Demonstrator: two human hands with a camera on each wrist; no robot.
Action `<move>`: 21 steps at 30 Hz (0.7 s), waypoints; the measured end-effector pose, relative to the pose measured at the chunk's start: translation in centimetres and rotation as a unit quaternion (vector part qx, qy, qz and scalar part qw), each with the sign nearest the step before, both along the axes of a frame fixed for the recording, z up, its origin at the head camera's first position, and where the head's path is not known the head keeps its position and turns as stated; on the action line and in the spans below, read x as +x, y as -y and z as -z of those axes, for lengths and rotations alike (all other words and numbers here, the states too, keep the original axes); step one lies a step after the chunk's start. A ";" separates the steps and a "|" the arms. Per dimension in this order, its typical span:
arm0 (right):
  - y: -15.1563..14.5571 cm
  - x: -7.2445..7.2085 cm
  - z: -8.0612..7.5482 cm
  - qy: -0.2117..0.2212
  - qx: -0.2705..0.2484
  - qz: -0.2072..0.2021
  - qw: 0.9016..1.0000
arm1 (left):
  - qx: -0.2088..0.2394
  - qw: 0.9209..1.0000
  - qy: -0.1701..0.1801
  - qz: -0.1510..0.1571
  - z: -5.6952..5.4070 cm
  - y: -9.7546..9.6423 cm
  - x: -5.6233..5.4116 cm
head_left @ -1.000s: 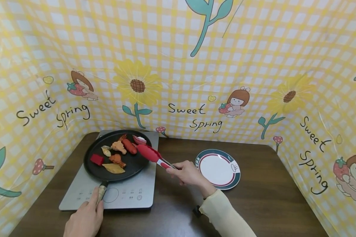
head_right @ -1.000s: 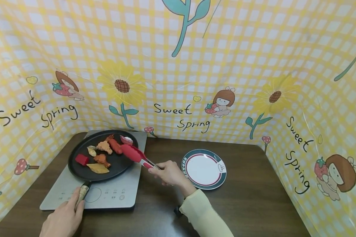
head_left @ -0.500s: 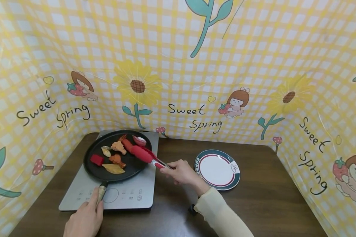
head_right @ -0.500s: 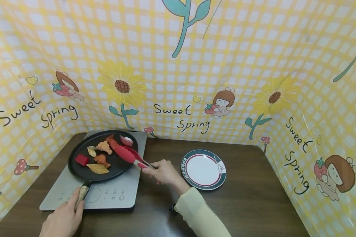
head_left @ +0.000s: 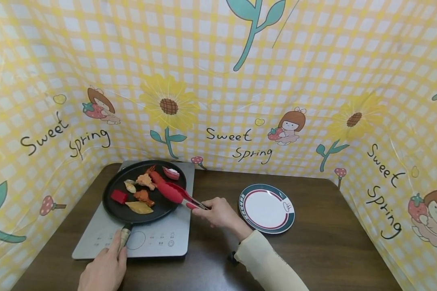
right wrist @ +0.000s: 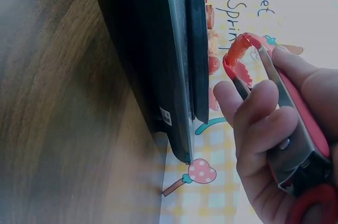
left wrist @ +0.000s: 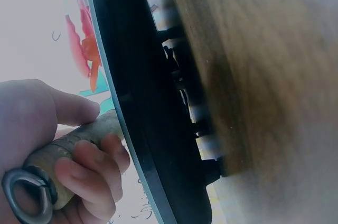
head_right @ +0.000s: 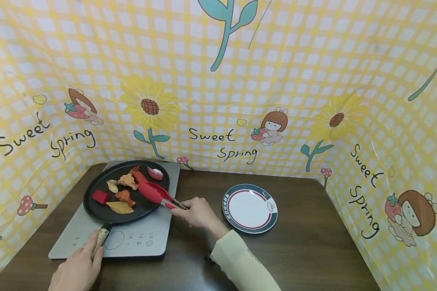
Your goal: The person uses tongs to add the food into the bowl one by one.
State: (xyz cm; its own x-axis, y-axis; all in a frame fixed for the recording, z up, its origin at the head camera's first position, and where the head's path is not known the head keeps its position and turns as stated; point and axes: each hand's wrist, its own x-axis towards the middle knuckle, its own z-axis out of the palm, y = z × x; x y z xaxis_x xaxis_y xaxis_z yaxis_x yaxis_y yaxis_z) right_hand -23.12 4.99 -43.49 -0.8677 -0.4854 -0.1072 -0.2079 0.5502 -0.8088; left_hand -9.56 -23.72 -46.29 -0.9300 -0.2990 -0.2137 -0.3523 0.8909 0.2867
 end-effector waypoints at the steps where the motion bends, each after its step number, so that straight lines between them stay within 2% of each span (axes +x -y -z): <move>1: 0.1 0.0 0.0 -0.002 0.004 0.001 1.000 | 0.000 1.000 0.002 0.000 0.0 0.0 0.0; 11: 0.7 0.2 0.1 -0.026 0.042 -0.006 0.999 | 0.002 1.000 -0.003 0.001 0.2 0.1 0.0; 21: 1.3 0.0 0.3 -0.032 0.049 -0.012 0.998 | 0.004 1.000 -0.005 0.004 0.2 0.2 0.0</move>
State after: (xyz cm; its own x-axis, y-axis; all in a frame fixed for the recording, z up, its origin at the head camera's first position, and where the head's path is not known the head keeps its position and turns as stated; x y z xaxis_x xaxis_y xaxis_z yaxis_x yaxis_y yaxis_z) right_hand -23.17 3.72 -43.79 -0.8622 -0.4965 -0.1004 -0.2712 0.6199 -0.7363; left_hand -9.55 -23.91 -46.53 -0.9344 -0.2897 -0.2075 -0.3423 0.8916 0.2964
